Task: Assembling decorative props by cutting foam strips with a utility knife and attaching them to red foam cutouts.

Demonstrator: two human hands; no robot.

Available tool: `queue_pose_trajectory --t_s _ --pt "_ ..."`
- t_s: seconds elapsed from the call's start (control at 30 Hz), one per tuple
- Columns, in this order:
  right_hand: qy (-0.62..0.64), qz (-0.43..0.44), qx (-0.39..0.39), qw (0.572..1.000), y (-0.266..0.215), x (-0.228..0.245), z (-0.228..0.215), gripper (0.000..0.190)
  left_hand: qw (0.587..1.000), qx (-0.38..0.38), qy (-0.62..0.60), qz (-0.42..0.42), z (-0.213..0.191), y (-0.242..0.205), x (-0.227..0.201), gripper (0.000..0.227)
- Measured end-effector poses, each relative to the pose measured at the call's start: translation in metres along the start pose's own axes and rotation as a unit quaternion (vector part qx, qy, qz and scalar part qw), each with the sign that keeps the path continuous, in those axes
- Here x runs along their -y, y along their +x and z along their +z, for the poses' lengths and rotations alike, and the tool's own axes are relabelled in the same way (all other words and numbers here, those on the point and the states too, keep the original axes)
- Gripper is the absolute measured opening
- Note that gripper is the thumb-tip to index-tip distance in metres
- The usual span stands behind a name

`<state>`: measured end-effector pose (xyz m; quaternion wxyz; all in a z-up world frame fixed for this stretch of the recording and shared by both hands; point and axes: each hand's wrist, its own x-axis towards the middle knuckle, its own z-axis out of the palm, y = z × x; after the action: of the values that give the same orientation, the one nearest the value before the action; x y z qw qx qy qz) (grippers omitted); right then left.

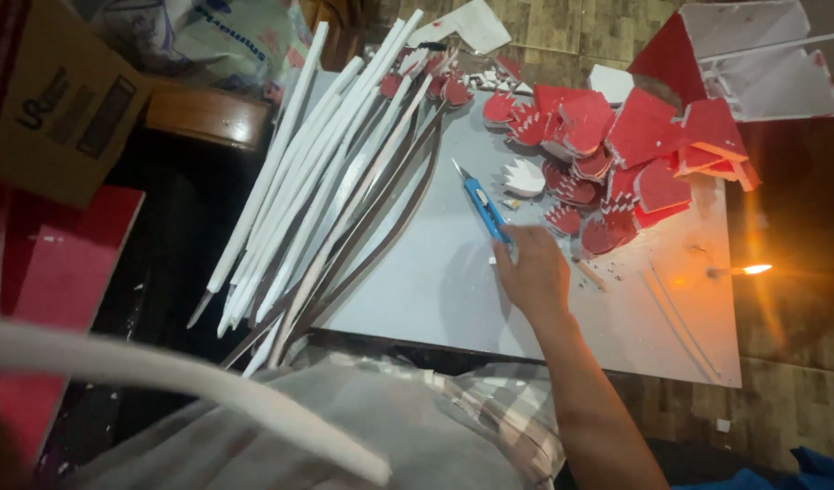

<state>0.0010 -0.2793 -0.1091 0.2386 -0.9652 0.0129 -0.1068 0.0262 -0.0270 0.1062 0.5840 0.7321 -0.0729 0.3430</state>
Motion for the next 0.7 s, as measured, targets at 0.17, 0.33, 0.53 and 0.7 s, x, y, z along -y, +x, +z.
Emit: queue_pose_trajectory --t_s 0.17,0.33,0.53,0.7 --pt "-0.087 -0.014 0.020 0.996 0.015 -0.013 0.041 0.029 0.967 0.044 0.214 0.134 0.007 -0.003 0.000 0.007" --pt "-0.108 -0.026 0.010 0.994 0.013 0.006 0.030 0.040 0.869 0.093 0.410 0.262 0.016 -0.010 -0.001 0.011" --pt "-0.052 0.013 0.015 0.998 -0.015 -0.016 0.029 0.042 0.724 0.138 0.558 0.381 0.037 -0.050 0.043 0.021" --pt "0.155 0.274 0.174 0.933 -0.058 -0.014 -0.023 0.054 0.817 0.340 0.399 0.241 0.051 -0.154 0.156 0.019"
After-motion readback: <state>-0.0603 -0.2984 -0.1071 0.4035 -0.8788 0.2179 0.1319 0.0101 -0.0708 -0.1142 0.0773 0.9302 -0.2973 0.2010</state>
